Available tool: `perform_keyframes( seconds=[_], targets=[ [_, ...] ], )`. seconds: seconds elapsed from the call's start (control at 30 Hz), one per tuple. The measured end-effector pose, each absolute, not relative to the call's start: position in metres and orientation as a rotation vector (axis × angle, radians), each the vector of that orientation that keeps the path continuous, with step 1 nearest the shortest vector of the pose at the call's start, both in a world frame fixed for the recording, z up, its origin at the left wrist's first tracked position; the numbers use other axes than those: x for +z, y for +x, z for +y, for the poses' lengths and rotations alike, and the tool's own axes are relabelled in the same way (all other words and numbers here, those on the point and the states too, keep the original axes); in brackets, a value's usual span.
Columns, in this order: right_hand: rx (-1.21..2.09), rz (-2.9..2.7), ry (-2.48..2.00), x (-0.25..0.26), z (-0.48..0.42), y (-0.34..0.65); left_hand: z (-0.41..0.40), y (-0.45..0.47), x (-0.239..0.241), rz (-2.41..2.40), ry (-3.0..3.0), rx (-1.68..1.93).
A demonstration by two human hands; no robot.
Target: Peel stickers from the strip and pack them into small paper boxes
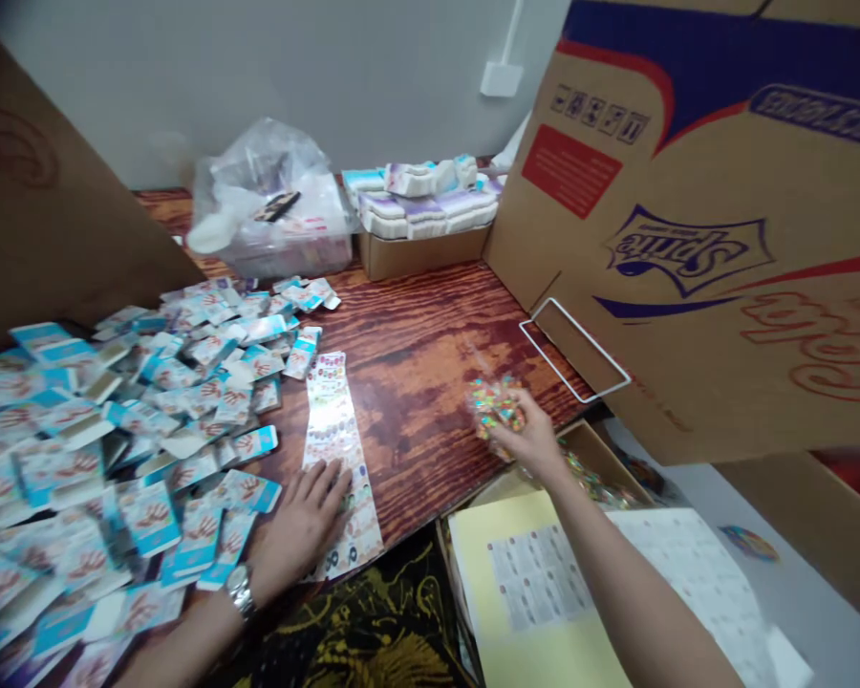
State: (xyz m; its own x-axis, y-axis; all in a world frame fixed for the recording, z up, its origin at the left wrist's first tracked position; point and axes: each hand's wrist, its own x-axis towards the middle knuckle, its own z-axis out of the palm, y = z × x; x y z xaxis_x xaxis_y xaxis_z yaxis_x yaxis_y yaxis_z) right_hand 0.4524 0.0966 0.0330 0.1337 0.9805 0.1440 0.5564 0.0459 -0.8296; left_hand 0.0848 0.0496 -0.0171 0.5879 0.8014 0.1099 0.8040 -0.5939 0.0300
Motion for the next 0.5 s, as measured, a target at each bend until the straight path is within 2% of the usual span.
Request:
perform_keyframes(
  seconds=[0.17,0.37,0.5],
  targets=[
    [0.597,-2.05,-1.478,0.025,0.142,0.37,0.05,0.115,-0.006,-1.653,-2.773,-0.268],
    [0.306,-2.51,-1.746,0.018,0.16,0.328,0.052,0.128,-0.018,-1.904,-2.696,-0.317],
    [0.264,-2.68,-1.793,0.02,0.159,0.317,0.048,0.122,-0.022,-1.96,-2.666,-0.315]
  ],
)
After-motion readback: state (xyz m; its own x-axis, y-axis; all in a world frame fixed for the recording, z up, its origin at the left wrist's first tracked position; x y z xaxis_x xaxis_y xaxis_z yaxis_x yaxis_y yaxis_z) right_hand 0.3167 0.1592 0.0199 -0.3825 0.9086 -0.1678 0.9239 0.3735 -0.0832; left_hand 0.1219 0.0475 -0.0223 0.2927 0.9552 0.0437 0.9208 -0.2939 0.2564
